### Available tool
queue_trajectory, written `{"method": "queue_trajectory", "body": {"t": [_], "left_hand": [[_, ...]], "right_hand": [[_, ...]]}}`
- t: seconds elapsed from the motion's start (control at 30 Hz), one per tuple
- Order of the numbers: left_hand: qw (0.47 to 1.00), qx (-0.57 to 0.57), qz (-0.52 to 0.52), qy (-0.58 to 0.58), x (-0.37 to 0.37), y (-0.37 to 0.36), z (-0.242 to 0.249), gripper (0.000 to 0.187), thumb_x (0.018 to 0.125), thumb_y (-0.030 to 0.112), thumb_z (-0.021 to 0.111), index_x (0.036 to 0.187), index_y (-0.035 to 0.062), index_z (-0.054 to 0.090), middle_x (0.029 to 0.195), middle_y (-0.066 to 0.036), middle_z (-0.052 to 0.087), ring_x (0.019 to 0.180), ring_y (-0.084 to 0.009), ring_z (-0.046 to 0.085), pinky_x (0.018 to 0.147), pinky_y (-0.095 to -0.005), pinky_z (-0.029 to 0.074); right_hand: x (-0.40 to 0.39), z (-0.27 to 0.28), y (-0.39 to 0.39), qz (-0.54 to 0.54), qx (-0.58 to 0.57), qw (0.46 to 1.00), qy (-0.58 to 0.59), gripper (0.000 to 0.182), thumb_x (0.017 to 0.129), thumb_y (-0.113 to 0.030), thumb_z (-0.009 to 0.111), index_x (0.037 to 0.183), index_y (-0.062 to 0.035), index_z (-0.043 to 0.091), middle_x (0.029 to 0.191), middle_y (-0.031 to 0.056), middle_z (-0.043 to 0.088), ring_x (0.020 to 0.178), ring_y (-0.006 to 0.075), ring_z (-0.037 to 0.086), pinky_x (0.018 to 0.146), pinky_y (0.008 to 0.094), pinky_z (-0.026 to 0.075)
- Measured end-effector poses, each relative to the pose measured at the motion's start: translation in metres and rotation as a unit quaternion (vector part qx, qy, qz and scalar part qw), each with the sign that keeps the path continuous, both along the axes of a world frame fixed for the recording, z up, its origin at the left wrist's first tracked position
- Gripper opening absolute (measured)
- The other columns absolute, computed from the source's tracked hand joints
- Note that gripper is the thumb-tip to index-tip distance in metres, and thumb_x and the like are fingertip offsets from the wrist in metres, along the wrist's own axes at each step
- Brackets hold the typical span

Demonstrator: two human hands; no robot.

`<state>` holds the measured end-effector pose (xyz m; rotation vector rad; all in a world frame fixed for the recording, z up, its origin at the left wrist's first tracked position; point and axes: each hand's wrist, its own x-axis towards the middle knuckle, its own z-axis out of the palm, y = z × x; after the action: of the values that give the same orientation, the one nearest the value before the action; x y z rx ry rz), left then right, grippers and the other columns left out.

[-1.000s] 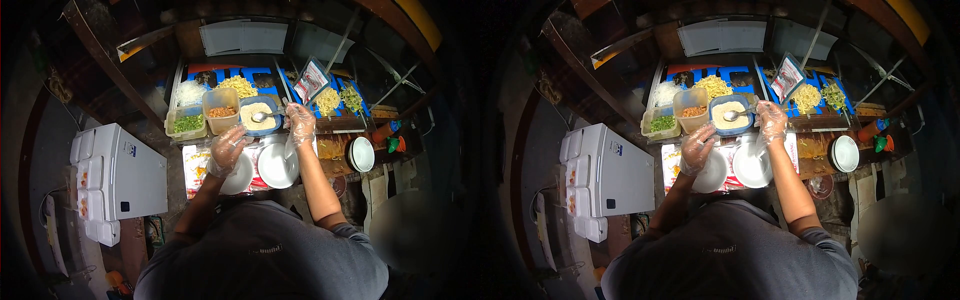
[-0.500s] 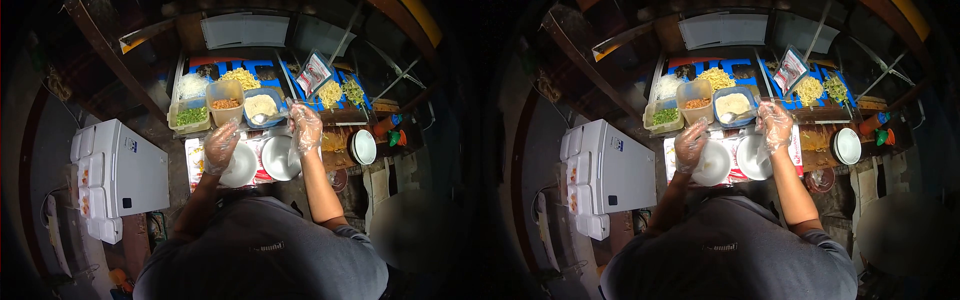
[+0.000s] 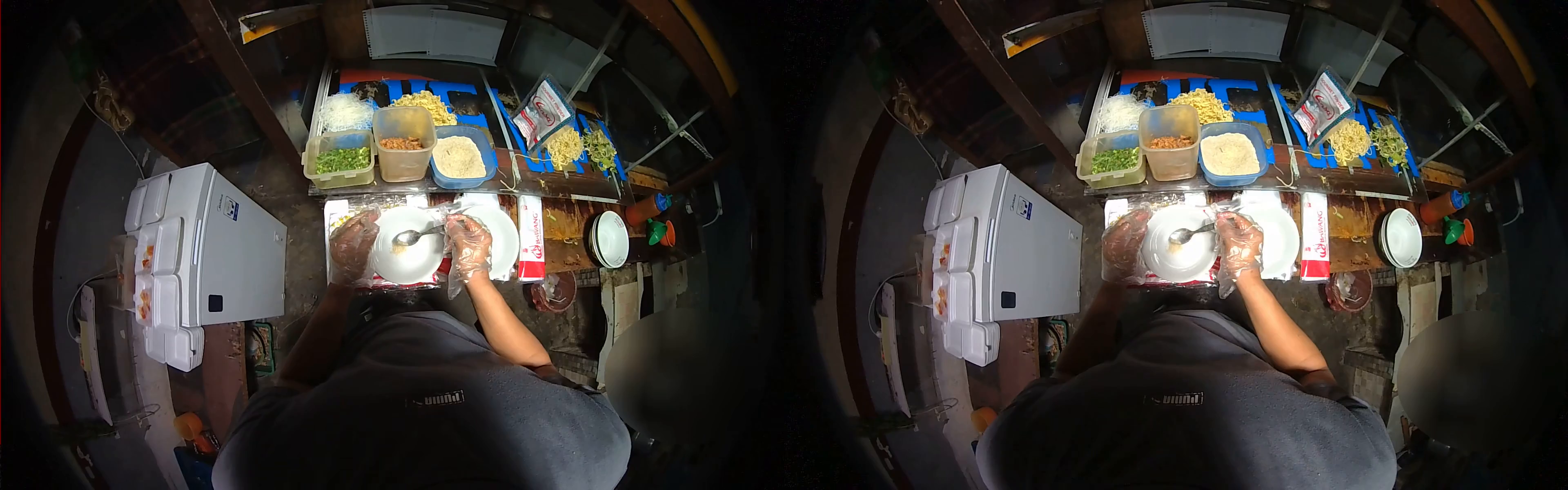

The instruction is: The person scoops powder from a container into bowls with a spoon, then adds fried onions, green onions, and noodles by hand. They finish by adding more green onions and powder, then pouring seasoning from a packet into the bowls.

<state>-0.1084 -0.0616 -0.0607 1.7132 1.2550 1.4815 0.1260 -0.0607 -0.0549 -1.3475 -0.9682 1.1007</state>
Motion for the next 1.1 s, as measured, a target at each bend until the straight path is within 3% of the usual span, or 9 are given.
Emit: {"method": "queue_trajectory", "body": {"t": [0.1, 0.23, 0.27, 0.5, 0.6, 0.67, 0.8, 0.87, 1.1], "left_hand": [[0.997, 0.022, -0.001, 0.074, -0.002, -0.002, -0.001, 0.023, 0.088, 0.003, 0.059, 0.109, -0.0035, 0.066, 0.112, -0.017, 0.067, 0.105, -0.0262, 0.064, 0.094, -0.0358, 0.049], [1.000, -0.008, -0.022, 0.002, -0.003, -0.001, -0.007, 0.023, 0.087, 0.002, 0.060, 0.108, -0.0036, 0.067, 0.110, -0.018, 0.068, 0.104, -0.0260, 0.065, 0.093, -0.0349, 0.049], [1.000, 0.001, -0.026, 0.009, -0.004, -0.001, -0.006, 0.023, 0.087, 0.001, 0.060, 0.108, -0.0039, 0.067, 0.109, -0.018, 0.069, 0.103, -0.0260, 0.065, 0.092, -0.0344, 0.049], [0.999, -0.021, -0.040, -0.027, -0.004, -0.001, -0.003, 0.021, 0.083, 0.005, 0.064, 0.103, -0.0031, 0.068, 0.105, -0.018, 0.070, 0.101, -0.0287, 0.066, 0.091, -0.0361, 0.050], [0.999, -0.006, -0.040, -0.016, -0.005, 0.002, -0.005, 0.023, 0.083, 0.006, 0.065, 0.104, -0.0030, 0.068, 0.105, -0.018, 0.070, 0.101, -0.0290, 0.066, 0.091, -0.0358, 0.050], [0.999, 0.004, -0.041, 0.000, -0.008, 0.005, -0.004, 0.023, 0.083, 0.006, 0.065, 0.105, -0.0028, 0.068, 0.106, -0.018, 0.070, 0.101, -0.0290, 0.066, 0.091, -0.0359, 0.050], [0.999, 0.030, -0.039, 0.015, -0.008, 0.007, 0.001, 0.023, 0.084, 0.007, 0.065, 0.104, -0.0024, 0.069, 0.106, -0.018, 0.070, 0.101, -0.0291, 0.066, 0.091, -0.0363, 0.050], [0.998, 0.030, -0.044, 0.018, -0.009, 0.011, -0.005, 0.023, 0.084, 0.008, 0.065, 0.104, -0.0023, 0.069, 0.106, -0.018, 0.070, 0.101, -0.0294, 0.067, 0.090, -0.0363, 0.050], [0.998, 0.045, -0.044, 0.031, -0.005, 0.014, -0.004, 0.021, 0.084, 0.009, 0.065, 0.101, -0.0018, 0.069, 0.104, -0.018, 0.070, 0.099, -0.0300, 0.067, 0.089, -0.0362, 0.051]], "right_hand": [[-0.005, -0.003, -0.005, 0.001, 0.008, 0.999, -0.045, 0.012, 0.088, -0.012, 0.068, 0.097, -0.0028, 0.069, 0.074, -0.0010, 0.061, 0.061, 0.0051, 0.048, 0.056, 0.0238, 0.042], [-0.013, -0.012, -0.009, 0.010, 0.077, 0.990, -0.118, 0.013, 0.089, -0.011, 0.066, 0.099, -0.0029, 0.069, 0.088, 0.0065, 0.068, 0.079, 0.0120, 0.061, 0.074, 0.0280, 0.049], [-0.012, -0.007, -0.014, 0.019, 0.046, 0.989, -0.136, 0.013, 0.090, -0.011, 0.065, 0.100, -0.0033, 0.069, 0.093, 0.0092, 0.069, 0.087, 0.0154, 0.063, 0.080, 0.0290, 0.049], [-0.012, -0.012, -0.017, 0.044, 0.059, 0.992, -0.104, 0.013, 0.090, -0.009, 0.064, 0.100, -0.0035, 0.069, 0.092, 0.0084, 0.069, 0.086, 0.0162, 0.064, 0.079, 0.0292, 0.049], [-0.011, -0.007, -0.014, 0.049, 0.129, 0.977, -0.163, 0.013, 0.089, -0.009, 0.064, 0.100, -0.0034, 0.069, 0.092, 0.0080, 0.069, 0.085, 0.0158, 0.063, 0.078, 0.0291, 0.049], [-0.010, -0.010, -0.013, 0.040, 0.082, 0.989, -0.116, 0.012, 0.089, -0.009, 0.064, 0.098, -0.0031, 0.070, 0.091, 0.0074, 0.069, 0.085, 0.0154, 0.063, 0.078, 0.0288, 0.049], [-0.009, -0.005, -0.011, 0.003, 0.098, 0.990, -0.106, 0.012, 0.089, -0.009, 0.065, 0.098, -0.0026, 0.070, 0.087, 0.0047, 0.068, 0.080, 0.0129, 0.060, 0.074, 0.0280, 0.048], [-0.001, -0.019, -0.004, -0.019, -0.014, 0.999, -0.037, 0.013, 0.089, -0.009, 0.066, 0.099, -0.0021, 0.069, 0.083, 0.0010, 0.066, 0.073, 0.0086, 0.056, 0.067, 0.0250, 0.046], [-0.002, -0.004, -0.012, -0.030, 0.012, 0.999, 0.020, 0.011, 0.089, -0.007, 0.065, 0.099, -0.0008, 0.069, 0.080, -0.0014, 0.064, 0.068, 0.0049, 0.053, 0.061, 0.0215, 0.044]]}}
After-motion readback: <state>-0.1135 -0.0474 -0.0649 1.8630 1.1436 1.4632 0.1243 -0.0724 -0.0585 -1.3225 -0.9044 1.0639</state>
